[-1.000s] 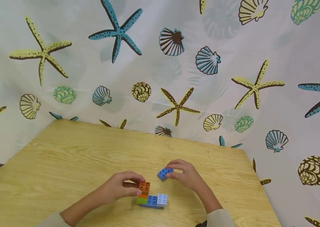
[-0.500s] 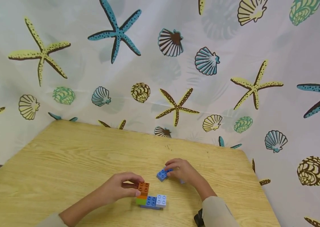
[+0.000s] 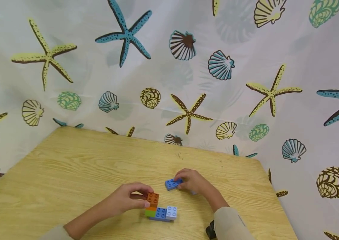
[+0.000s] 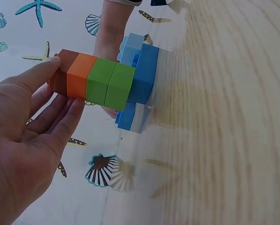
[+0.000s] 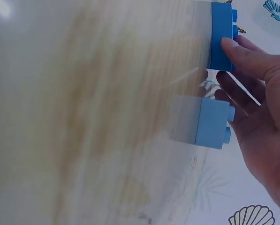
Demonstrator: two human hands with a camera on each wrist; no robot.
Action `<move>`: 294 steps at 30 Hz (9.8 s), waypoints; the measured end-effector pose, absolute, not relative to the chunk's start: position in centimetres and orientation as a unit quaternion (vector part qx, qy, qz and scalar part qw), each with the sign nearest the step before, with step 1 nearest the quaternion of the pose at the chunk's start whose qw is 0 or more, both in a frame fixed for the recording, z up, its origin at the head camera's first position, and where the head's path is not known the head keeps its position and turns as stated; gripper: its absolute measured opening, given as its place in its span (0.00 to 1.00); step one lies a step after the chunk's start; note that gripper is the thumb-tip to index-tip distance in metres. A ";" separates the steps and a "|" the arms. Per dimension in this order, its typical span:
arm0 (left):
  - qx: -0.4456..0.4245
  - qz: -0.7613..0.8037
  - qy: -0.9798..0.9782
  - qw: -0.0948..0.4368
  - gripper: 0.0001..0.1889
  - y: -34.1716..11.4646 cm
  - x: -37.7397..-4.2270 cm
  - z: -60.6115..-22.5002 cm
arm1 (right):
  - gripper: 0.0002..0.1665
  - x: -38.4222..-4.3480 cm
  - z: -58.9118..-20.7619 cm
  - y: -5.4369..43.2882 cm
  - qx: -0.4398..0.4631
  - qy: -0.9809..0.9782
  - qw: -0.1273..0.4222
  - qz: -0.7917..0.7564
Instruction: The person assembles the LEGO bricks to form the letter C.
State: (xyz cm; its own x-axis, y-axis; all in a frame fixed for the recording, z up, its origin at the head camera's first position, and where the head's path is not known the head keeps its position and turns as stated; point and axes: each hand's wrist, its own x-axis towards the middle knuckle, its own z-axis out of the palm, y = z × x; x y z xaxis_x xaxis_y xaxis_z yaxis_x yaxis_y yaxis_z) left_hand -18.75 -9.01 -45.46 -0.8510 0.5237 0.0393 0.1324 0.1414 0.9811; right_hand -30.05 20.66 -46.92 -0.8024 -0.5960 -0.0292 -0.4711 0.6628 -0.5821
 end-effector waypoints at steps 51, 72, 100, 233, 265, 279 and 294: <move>0.207 0.625 0.737 0.153 0.19 -8.8 -18.6 -45.3 | 0.18 -18.6 -43.3 19.8 -0.450 0.796 -0.103 -0.392; 0.218 0.625 0.735 0.150 0.18 -8.9 -18.6 -45.4 | 0.19 -18.3 -42.0 18.6 -0.504 0.785 -0.119 -0.341; 0.241 0.593 0.757 0.132 0.18 -8.9 -18.5 -45.2 | 0.16 -17.7 -41.2 18.5 -0.467 0.818 -0.067 -0.329; 0.286 0.561 0.776 0.036 0.09 -6.2 -17.8 -44.4 | 0.08 -17.0 -45.2 21.1 -0.378 0.805 -0.050 -0.455; 0.317 0.533 0.784 0.003 0.08 -6.0 -17.9 -44.3 | 0.09 -17.3 -45.0 21.3 -0.359 0.825 -0.064 -0.432; 0.296 0.557 0.776 0.011 0.14 -6.9 -17.5 -44.7 | 0.12 -17.4 -44.8 21.4 -0.341 0.793 0.021 -0.504; 0.270 0.596 0.755 0.046 0.11 -8.2 -17.3 -46.1 | 0.10 -17.7 -44.5 21.4 -0.310 0.802 0.031 -0.509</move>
State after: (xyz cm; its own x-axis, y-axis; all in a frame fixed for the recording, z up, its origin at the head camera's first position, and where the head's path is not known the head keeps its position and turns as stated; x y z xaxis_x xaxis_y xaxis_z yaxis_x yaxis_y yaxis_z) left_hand -17.34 -8.24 -46.06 -0.8501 0.4623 0.2522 0.3525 0.1437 0.9247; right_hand -17.70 21.36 -44.47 -0.8056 -0.5290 0.2668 -0.4665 0.2889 -0.8360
